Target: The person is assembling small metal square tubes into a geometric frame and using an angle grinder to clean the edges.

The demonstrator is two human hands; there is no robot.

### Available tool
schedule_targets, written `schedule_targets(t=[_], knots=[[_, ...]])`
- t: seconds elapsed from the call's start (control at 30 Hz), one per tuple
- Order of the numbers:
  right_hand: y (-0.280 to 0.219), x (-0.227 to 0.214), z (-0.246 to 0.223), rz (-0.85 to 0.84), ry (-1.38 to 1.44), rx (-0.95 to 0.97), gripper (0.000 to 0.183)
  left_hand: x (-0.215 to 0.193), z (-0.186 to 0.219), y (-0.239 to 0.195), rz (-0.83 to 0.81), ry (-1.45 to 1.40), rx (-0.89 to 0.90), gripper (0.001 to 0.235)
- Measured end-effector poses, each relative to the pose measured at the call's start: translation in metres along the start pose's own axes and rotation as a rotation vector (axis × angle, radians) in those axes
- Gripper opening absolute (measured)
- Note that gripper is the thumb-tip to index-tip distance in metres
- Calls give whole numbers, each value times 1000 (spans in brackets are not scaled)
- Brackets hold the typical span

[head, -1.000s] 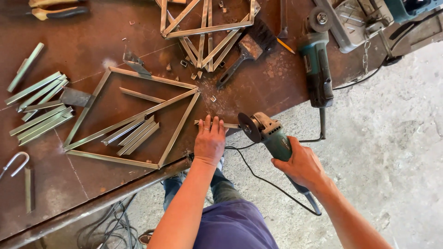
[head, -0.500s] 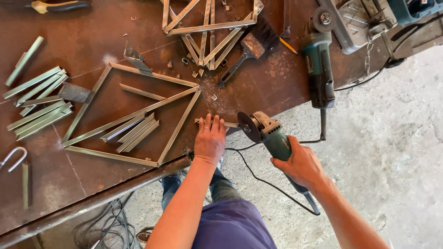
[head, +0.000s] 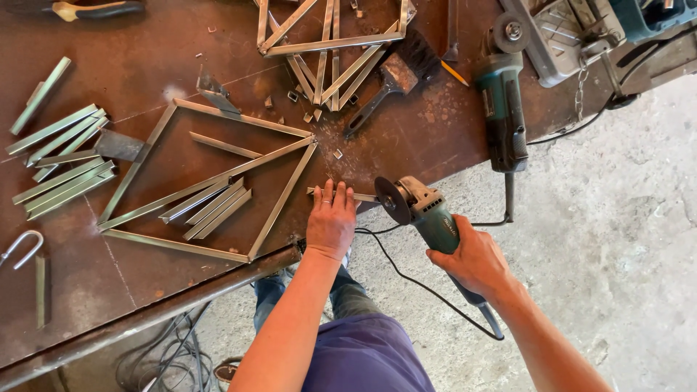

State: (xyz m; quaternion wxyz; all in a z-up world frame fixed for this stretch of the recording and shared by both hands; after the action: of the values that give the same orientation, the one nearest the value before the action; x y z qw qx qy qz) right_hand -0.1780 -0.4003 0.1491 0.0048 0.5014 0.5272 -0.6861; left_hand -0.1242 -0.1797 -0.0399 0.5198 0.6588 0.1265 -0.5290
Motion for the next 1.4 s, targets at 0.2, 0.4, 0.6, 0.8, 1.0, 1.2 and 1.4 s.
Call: schedule_targets(t=[0.2, 0.4, 0.6, 0.8, 1.0, 1.2, 1.4], knots=[[0, 0, 0, 7, -6, -6, 82, 2, 1, -2, 12, 2, 0, 29], [1, 1, 0, 13, -12, -14, 83, 1, 0, -1, 6, 0, -1, 28], [3, 3, 2, 23, -37, -10, 85, -1, 1, -1, -13, 15, -6, 27], [1, 3, 2, 39, -41, -30, 83, -2, 2, 1, -12, 24, -7, 26], [3, 5, 3, 42, -63, -28, 83, 7, 3, -4, 28, 31, -5, 24], [5, 4, -1, 50, -71, -29, 82, 0, 3, 1, 45, 30, 2, 20], [6, 4, -3, 46, -73, -24, 81, 0, 2, 1, 54, 25, 2, 20]])
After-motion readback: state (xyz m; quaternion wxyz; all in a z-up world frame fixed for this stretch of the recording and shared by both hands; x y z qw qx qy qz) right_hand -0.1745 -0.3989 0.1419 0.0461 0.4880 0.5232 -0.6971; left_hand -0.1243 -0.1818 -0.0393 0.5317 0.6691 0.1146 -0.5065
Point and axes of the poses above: each hand's wrist, its own y-axis towards the middle knuckle, its own x-axis out of the palm, z = x × y, the point moved 1 cm from there along y, towards the middle knuckle, and after that the axes turned 5 degrees about x, right-handed, at the moved point
